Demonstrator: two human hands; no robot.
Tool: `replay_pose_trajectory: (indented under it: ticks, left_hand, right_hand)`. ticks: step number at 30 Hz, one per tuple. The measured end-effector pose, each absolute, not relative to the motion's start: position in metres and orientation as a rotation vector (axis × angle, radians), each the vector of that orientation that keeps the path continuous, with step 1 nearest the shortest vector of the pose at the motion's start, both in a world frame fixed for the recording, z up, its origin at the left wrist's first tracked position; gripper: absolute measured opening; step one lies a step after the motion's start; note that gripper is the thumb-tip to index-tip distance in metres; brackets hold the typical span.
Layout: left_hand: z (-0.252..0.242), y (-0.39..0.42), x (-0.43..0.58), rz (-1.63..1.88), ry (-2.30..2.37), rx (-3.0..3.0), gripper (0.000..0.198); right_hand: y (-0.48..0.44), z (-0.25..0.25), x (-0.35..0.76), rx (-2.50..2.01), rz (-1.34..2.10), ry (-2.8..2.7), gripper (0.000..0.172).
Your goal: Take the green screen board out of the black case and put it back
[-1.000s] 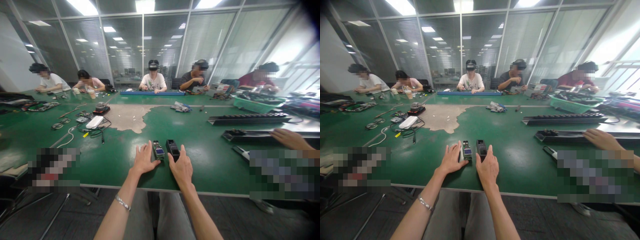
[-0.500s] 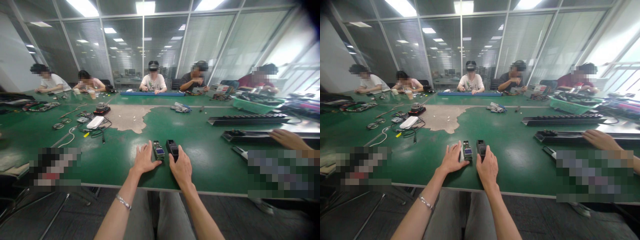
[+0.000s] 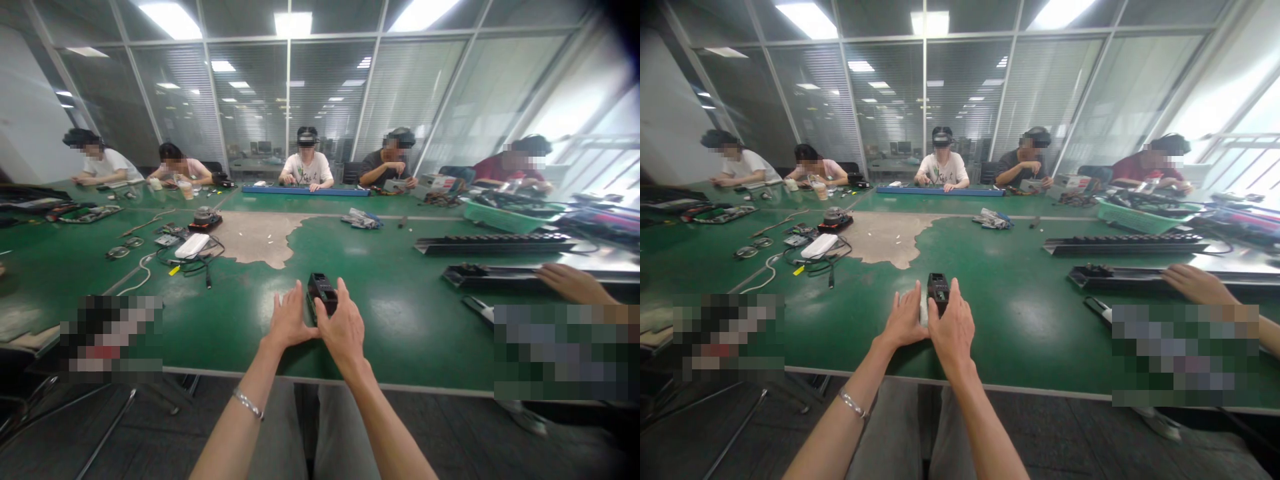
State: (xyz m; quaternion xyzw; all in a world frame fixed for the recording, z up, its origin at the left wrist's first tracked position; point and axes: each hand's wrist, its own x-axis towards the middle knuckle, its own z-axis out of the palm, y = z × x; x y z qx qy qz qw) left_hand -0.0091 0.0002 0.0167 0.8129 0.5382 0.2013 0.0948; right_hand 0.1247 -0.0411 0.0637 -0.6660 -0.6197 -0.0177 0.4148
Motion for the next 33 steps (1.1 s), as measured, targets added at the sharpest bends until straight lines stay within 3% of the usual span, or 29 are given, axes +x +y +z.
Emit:
replay_pose_trajectory:
  ticks: [6,27,33]
  left_hand:
    - [0.015,0.0,-0.01,0.594,1.602,2.412,0.114]
    - [0.019,0.0,-0.009,0.534,1.612,2.406,0.105]
    - [0.021,-0.001,-0.009,0.528,1.616,2.399,0.104]
  right_hand:
    - [-0.041,0.055,0.119,-1.685,-0.152,-1.629,0.067]
    - [-0.041,0.034,0.119,-1.746,-0.105,-1.677,0.077]
    - [-0.039,0.034,0.118,-1.709,-0.106,-1.688,0.071]
